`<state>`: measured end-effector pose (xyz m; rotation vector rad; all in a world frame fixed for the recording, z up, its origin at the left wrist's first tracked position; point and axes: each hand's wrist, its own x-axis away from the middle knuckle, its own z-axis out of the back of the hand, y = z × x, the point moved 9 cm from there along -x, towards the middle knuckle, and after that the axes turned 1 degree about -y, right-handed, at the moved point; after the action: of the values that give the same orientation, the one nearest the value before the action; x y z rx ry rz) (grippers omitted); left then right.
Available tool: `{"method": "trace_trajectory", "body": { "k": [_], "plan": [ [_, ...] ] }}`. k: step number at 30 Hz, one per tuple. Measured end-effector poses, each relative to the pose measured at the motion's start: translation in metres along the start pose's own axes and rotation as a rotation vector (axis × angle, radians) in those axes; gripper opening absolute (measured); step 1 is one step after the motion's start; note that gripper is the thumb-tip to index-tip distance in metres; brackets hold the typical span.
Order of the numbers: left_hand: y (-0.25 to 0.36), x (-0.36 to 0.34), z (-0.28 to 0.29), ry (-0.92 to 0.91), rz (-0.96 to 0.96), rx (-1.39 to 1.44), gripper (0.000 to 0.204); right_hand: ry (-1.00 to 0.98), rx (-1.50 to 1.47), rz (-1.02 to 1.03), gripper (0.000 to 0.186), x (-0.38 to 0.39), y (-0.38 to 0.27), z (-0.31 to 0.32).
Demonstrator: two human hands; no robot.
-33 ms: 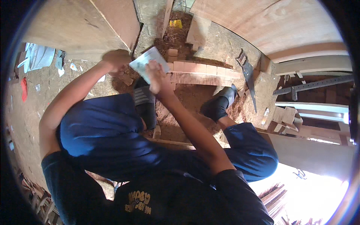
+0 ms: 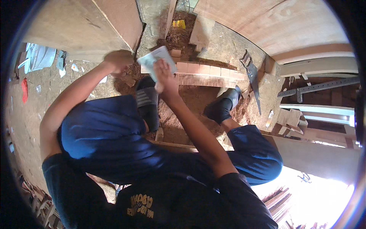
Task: The person sands a small wooden plank with sandpaper and then uses a hand saw to cut it. The person is sitting on the floor in a workshop environment.
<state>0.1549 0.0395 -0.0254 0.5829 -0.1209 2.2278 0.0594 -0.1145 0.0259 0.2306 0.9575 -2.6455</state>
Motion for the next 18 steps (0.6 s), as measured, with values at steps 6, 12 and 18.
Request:
{"method": "trace_trajectory", "body": {
  "k": [6, 12, 18],
  "plan": [
    [0.009, -0.008, 0.021, 0.081, -0.003, -0.046, 0.039, -0.075, 0.015, 0.172, 0.055, 0.006, 0.001, -0.005],
    [0.001, -0.012, 0.010, -0.075, 0.048, -0.084, 0.034, -0.009, 0.053, 0.039, 0.053, 0.018, 0.017, 0.013],
    [0.015, -0.009, 0.025, -0.090, 0.103, -0.077, 0.035, 0.130, 0.055, -0.153, 0.058, 0.027, 0.045, 0.029]
  ]
}}
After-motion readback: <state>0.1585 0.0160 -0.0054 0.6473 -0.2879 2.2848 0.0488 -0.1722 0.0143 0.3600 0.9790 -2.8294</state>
